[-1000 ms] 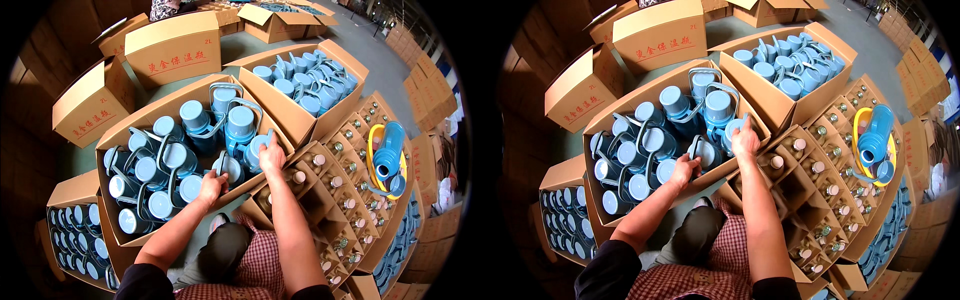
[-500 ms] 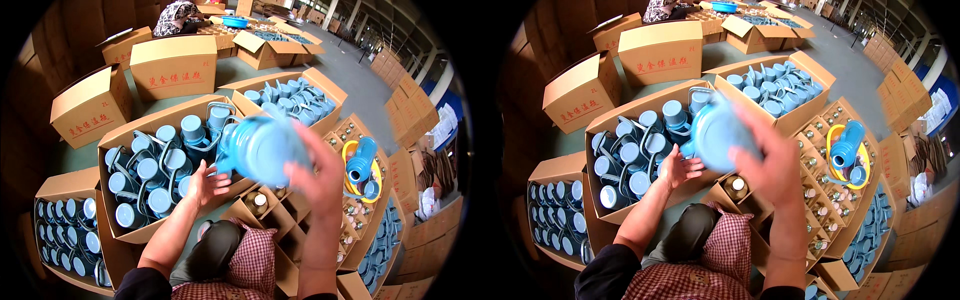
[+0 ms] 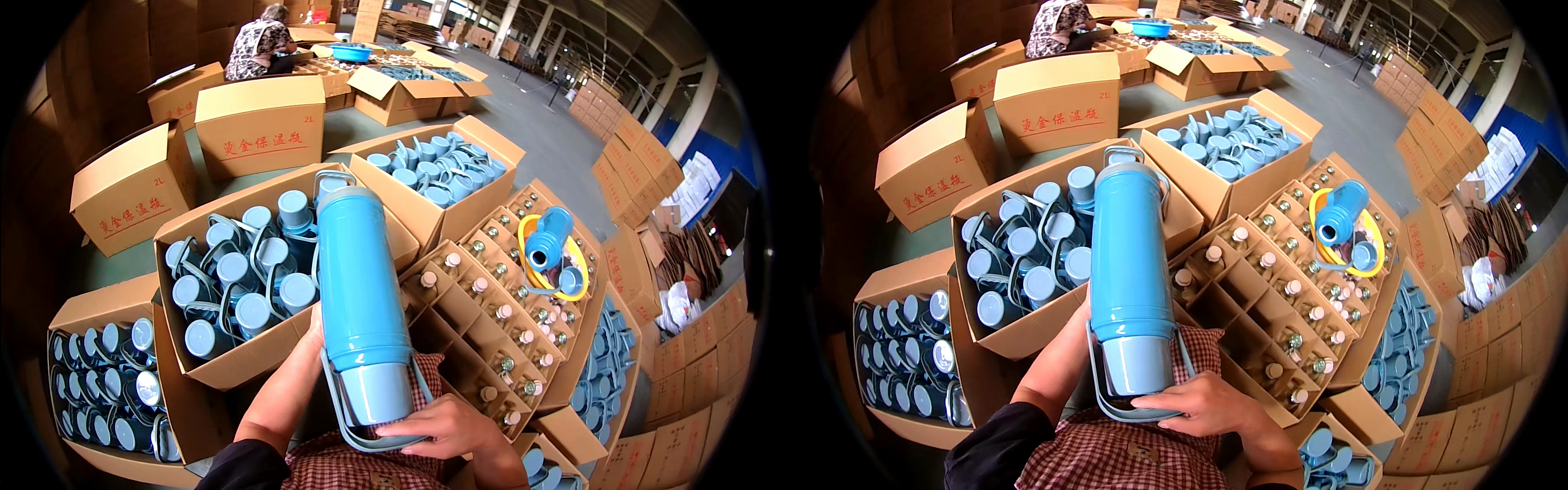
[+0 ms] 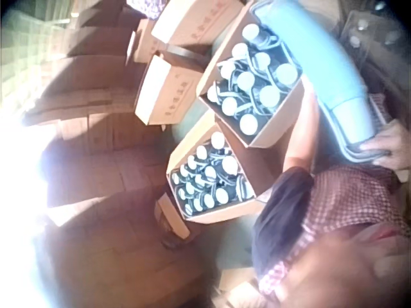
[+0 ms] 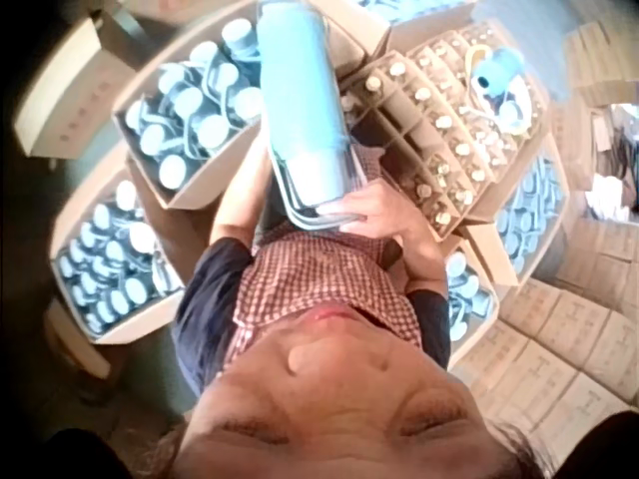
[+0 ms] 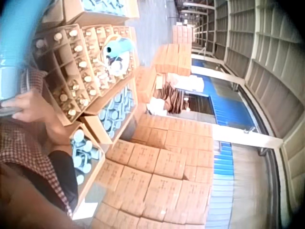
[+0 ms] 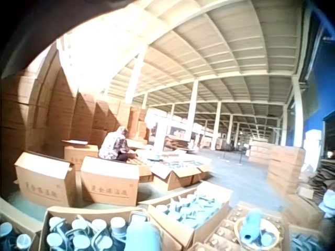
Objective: The person assembles blue thermos bottles by inserting metal inner liners into the plastic bodies and screwing on the lids. The person then places the assembled bottles into cardboard boxes.
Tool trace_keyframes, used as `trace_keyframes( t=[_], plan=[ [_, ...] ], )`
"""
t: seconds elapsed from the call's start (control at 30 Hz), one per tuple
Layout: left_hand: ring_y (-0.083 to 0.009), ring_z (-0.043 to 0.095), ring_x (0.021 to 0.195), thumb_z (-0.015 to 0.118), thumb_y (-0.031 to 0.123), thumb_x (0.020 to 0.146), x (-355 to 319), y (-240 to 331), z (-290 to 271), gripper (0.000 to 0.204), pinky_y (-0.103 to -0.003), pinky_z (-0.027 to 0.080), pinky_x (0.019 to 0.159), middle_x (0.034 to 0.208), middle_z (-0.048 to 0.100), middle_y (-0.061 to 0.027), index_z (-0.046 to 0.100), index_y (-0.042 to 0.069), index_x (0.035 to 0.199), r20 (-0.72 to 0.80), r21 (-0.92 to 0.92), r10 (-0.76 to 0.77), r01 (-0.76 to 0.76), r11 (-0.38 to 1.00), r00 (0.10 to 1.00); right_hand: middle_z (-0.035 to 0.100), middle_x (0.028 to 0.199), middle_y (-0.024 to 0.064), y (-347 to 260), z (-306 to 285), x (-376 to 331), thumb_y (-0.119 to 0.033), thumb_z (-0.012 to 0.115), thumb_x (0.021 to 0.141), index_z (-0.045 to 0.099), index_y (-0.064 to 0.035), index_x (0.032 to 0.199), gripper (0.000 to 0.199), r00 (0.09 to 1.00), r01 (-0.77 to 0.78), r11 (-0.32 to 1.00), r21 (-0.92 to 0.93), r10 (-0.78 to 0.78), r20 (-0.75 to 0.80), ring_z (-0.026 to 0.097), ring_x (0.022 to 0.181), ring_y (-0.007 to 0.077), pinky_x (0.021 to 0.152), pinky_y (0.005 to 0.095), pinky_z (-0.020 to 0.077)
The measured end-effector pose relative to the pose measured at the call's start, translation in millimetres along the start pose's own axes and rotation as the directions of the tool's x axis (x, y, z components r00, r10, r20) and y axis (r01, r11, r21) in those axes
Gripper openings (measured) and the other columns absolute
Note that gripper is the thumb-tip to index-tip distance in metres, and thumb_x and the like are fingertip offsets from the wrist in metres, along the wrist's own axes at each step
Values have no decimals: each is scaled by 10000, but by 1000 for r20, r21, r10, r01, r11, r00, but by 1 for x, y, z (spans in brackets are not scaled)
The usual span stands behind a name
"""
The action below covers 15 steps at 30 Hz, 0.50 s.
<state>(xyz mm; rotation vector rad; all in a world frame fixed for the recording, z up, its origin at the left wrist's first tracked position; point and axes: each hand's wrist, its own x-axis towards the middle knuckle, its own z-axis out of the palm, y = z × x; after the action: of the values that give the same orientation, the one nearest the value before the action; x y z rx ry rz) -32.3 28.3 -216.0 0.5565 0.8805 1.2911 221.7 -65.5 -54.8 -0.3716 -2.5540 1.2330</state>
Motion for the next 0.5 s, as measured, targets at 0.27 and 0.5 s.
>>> trace_keyframes(
  t=[0.27,0.5],
  plan=[
    [-233,619,952,412,154,960,-5,-45,9,302,-333,526,831,1062,632,-155,552,-31,1152,56,-433,-110,123,893,992,628,665,68,-15,15,-23,-109,722,673,647,-68,852,198,970,-1,996,-93,-22,-243,614,555,234,489,314,458],
    [-178,652,824,526,130,917,-28,-27,27,234,-297,552,728,947,673,-111,602,-31,1069,137,139,-10,-9,990,990,632,665,68,-19,1,-30,-73,719,725,662,-18,848,147,962,-217,964,152,238,-135,604,550,175,507,271,443]
  ],
)
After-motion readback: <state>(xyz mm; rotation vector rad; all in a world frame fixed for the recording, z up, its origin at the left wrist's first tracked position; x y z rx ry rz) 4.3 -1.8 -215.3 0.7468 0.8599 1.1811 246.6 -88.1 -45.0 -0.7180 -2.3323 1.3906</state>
